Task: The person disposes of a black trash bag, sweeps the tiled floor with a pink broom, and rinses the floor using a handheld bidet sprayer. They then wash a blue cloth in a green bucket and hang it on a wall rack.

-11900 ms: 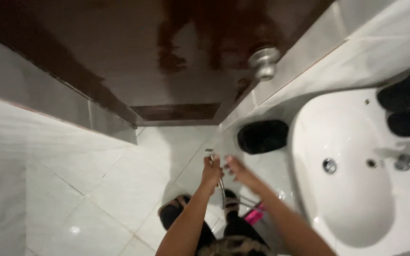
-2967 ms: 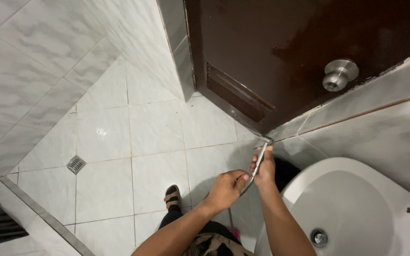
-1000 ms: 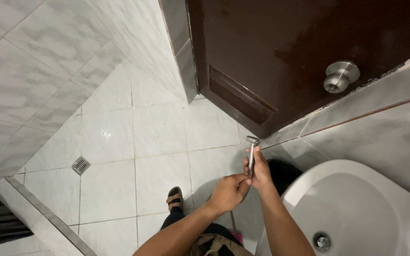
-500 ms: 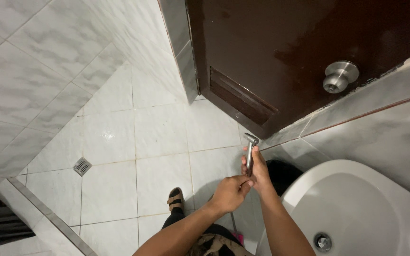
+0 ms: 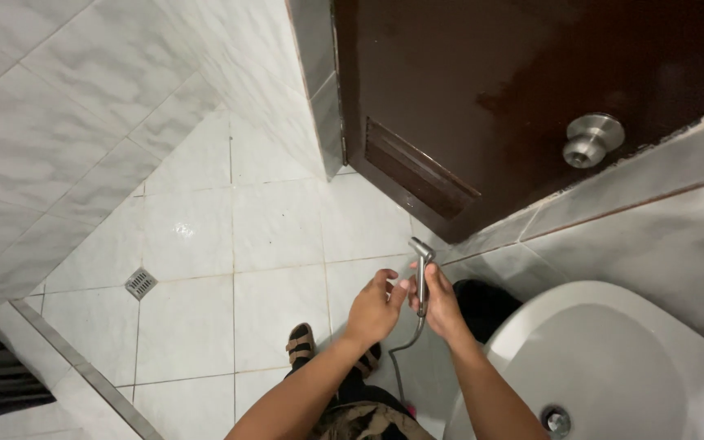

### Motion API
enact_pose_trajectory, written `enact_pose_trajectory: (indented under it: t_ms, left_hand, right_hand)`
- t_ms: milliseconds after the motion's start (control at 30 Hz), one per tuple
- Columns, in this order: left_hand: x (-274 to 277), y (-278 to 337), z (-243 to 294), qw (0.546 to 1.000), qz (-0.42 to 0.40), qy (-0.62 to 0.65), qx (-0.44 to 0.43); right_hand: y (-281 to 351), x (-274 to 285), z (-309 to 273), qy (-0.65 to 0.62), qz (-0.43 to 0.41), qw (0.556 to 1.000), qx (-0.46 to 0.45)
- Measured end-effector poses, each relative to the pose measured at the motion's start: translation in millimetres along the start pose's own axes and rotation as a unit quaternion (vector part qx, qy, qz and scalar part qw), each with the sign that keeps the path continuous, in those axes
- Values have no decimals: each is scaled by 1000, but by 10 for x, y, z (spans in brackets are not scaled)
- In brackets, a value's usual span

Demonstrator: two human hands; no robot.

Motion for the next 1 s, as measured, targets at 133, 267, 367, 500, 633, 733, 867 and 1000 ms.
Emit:
enact_pose_trajectory:
  t_ms: [133,267,367,500,633,733,867,1000]
  left_hand:
    - [231,250,410,996,-78,44,7]
    - [184,293,318,995,-24,100,-9]
    - [268,342,352,996,8,91,-7]
    - [348,397,323,995,-11,101,-13]
    - [343,409,187,988,-25,148,-22]
    - [220,358,-63,987,-20,153,-37]
    - [83,187,-375,985,-23,166,-33]
    - [261,-58,-554,986,-45,154,-47]
  right_hand:
    - [154,-128,41,42,-5,999,26]
    - [395,-327,-133,47,9,995,85]
    - [495,-441,-187,44,-3,996,80]
    - [695,-672,-456,-3,-57,998,33]
    - [674,-626,-208,-47,-94,994,-28]
    - [798,-712,-81,-89,-93,988,-85]
    - [888,-883,44,-154,-58,981,-105]
    - [986,-1143,-16,-178,-37,977,-108]
Point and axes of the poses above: each hand's wrist, its own y-axis away from the middle knuckle, its own x-axis out of the back of the hand, z = x × y, the point moved 2 cm from there along -y, towards the middle knuckle, and after that the axes turned 9 degrees about z, right-handed, at the moved point
